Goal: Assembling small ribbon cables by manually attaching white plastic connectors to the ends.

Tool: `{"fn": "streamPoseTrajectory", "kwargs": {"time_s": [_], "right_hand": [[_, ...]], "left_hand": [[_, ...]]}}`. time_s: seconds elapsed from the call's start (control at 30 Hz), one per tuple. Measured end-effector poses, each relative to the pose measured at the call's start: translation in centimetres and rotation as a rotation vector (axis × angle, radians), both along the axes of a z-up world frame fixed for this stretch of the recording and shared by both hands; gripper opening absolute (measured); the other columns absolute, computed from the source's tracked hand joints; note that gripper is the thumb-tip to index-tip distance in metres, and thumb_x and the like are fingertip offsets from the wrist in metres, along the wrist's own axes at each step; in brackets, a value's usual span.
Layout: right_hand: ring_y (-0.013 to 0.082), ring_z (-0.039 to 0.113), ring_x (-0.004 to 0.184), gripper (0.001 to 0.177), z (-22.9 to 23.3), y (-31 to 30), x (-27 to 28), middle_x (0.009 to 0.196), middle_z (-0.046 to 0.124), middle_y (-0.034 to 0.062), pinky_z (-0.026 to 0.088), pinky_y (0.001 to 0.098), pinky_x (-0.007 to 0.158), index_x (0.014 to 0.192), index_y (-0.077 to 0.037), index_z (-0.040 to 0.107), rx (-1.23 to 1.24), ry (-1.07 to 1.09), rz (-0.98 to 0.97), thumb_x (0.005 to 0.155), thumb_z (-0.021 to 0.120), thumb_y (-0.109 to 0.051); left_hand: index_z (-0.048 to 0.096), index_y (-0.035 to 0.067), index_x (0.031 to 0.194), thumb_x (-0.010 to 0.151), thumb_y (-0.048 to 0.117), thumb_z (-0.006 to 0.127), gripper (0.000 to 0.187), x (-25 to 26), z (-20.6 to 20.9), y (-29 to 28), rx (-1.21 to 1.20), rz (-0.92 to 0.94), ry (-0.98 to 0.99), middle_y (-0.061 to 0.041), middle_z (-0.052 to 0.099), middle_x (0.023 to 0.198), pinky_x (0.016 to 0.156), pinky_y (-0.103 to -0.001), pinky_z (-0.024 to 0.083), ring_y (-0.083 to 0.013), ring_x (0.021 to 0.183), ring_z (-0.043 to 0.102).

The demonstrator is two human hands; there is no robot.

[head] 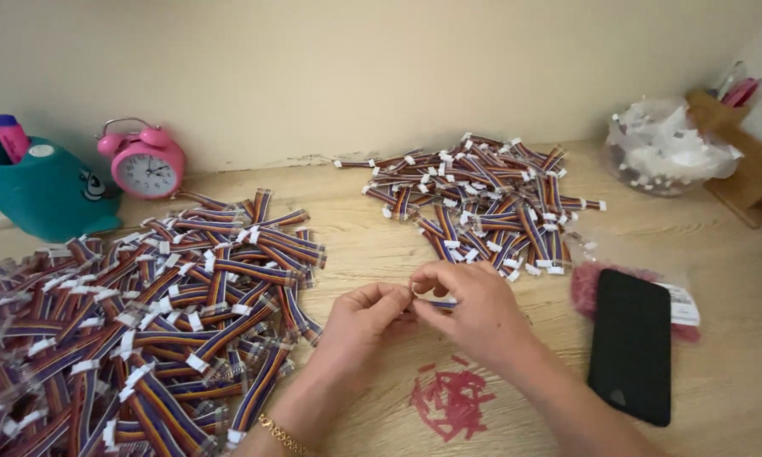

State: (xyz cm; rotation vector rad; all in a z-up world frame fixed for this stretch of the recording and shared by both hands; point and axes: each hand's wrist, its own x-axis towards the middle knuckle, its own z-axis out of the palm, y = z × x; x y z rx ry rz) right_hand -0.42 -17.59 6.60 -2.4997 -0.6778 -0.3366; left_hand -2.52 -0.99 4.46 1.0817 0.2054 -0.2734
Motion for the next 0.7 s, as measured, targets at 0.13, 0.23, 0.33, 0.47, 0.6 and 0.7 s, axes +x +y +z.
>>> {"fn": "streamPoseTrajectory", "kwargs": {"time_s": [0.13, 0.23, 0.33, 0.47, 0.6, 0.7], "right_hand": [[0.0057, 0.072, 0.079, 0.019, 1.3, 0.1, -0.3, 0.087, 0.077, -0.0151, 0.039, 0.0339, 0.088, 0.093, -0.026, 0.068, 0.050, 0.116, -0.019, 0.076, 0.076, -0.029], [0.0066, 0.072, 0.083, 0.015, 2.0, 0.1, -0.4, 0.083, 0.078, -0.0140, 0.037, 0.0339, 0.092, 0.091, -0.028, 0.068, -0.008, 0.209, -0.049, 0.077, 0.071, -0.034], [0.0068, 0.071, 0.088, 0.016, 1.3, 0.0, -0.1, 0.085, 0.077, -0.0132, 0.036, 0.0359, 0.095, 0.092, -0.027, 0.067, -0.161, 0.232, -0.103, 0.078, 0.070, -0.035], [0.0168, 0.067, 0.084, 0.018, -0.1, -0.2, 0.1, 0.084, 0.075, -0.0096, 0.037, 0.0394, 0.086, 0.088, -0.028, 0.063, -0.255, 0.051, -0.067, 0.076, 0.068, -0.040], [0.0211, 0.066, 0.079, 0.019, -0.6, -0.1, -0.2, 0.082, 0.073, -0.0058, 0.037, 0.0408, 0.084, 0.087, -0.024, 0.061, -0.278, -0.063, -0.041, 0.076, 0.067, -0.038], [0.0214, 0.067, 0.078, 0.018, -0.3, 0.1, -0.2, 0.079, 0.074, -0.0043, 0.038, 0.0408, 0.086, 0.088, -0.023, 0.063, -0.287, -0.059, -0.039, 0.077, 0.069, -0.037]], "left_hand": [[0.068, -0.005, 0.085, 0.087, 0.008, 0.066, 0.014, 0.3, -0.4, -0.1, -0.094, -0.003, 0.006, -0.019, 0.072, 0.086, 0.082, -0.036, 0.059, -0.0237, 0.080, 0.067], [0.069, -0.007, 0.094, 0.090, 0.005, 0.062, 0.014, 0.6, -1.5, 0.0, -0.163, -0.029, -0.039, -0.022, 0.073, 0.093, 0.087, -0.039, 0.059, -0.0262, 0.084, 0.069], [0.063, -0.002, 0.117, 0.092, -0.006, 0.055, 0.026, 0.8, -2.0, -0.1, -0.121, 0.042, -0.008, -0.022, 0.068, 0.095, 0.081, -0.039, 0.060, -0.0285, 0.081, 0.068], [0.060, 0.001, 0.123, 0.089, -0.006, 0.058, 0.035, 0.4, -1.4, -0.3, -0.145, 0.059, 0.019, -0.020, 0.068, 0.086, 0.086, -0.043, 0.059, -0.0269, 0.082, 0.066], [0.061, 0.004, 0.123, 0.088, -0.002, 0.062, 0.035, 0.6, -3.1, -0.7, -0.078, 0.036, -0.044, -0.014, 0.071, 0.082, 0.079, -0.035, 0.058, -0.0208, 0.076, 0.066], [0.062, 0.004, 0.123, 0.089, -0.003, 0.061, 0.035, 0.0, -1.9, -1.0, -0.074, 0.054, -0.017, -0.014, 0.071, 0.083, 0.078, -0.031, 0.054, -0.0203, 0.077, 0.066]]}}
